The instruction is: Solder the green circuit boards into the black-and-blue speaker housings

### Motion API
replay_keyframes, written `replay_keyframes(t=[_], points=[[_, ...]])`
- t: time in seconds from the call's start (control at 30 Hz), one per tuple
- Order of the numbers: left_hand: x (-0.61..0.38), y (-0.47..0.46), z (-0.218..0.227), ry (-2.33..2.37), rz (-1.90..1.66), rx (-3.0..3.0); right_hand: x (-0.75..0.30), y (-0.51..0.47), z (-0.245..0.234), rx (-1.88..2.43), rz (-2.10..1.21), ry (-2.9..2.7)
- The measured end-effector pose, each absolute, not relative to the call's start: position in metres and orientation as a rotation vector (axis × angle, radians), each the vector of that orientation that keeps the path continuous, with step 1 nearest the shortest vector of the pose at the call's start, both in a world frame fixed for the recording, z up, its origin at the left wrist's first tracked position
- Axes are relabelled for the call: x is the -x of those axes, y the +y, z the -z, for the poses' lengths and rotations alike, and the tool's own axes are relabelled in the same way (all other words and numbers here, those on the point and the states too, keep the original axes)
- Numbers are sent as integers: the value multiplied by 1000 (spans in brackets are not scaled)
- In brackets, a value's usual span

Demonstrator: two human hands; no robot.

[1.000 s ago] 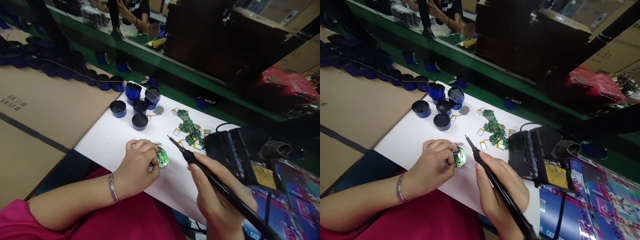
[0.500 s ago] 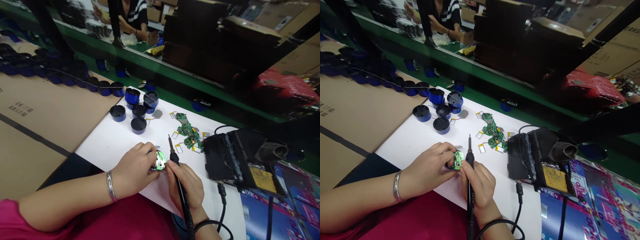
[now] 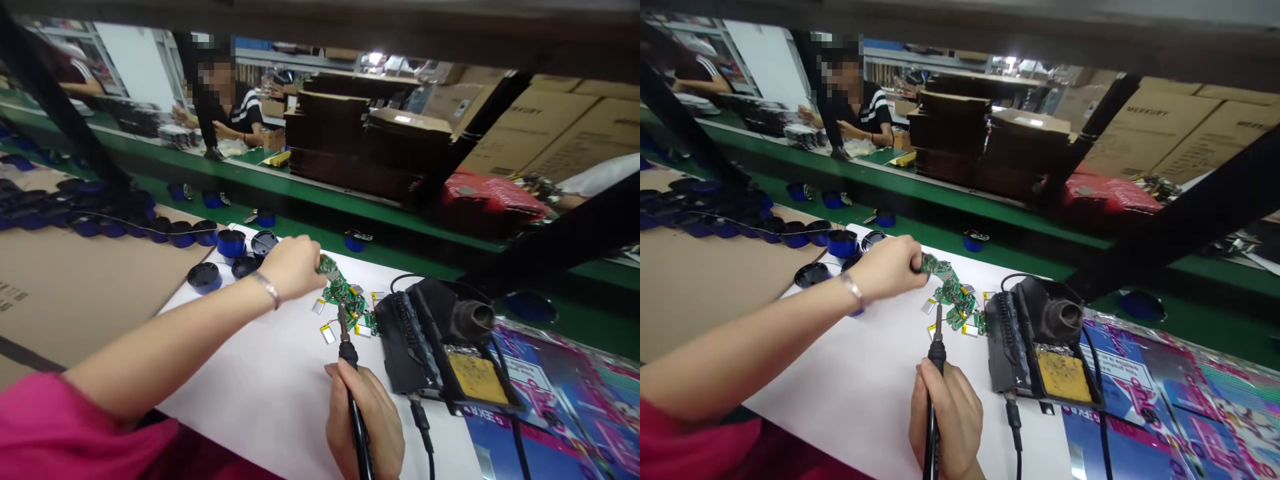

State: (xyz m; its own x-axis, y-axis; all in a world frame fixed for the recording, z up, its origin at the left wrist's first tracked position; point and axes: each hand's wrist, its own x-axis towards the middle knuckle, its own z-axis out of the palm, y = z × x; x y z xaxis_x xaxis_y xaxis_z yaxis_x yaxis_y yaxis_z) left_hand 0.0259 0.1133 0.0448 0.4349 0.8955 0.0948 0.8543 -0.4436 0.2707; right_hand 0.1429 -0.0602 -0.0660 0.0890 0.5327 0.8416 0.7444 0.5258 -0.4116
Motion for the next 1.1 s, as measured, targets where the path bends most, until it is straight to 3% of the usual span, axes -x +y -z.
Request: replay_keyframes(t=[0.23, 0.43, 0.77, 0.93, 1.1], points=[[-72, 222, -26, 1676, -212, -2545, -143, -52, 64, 1026, 312, -1563], [-76, 241, -22, 1753, -290, -2519, -144, -48, 66, 1038, 260, -1549], [16, 151, -66, 1765, -422, -2462, -146, -57, 68, 1098, 238, -1546], [71, 95, -29, 1860, -137, -2300, -145, -61, 73, 1138, 217, -1543], [82, 61, 8, 2015, -194, -2250, -142, -66, 64, 1361, 229, -1391]])
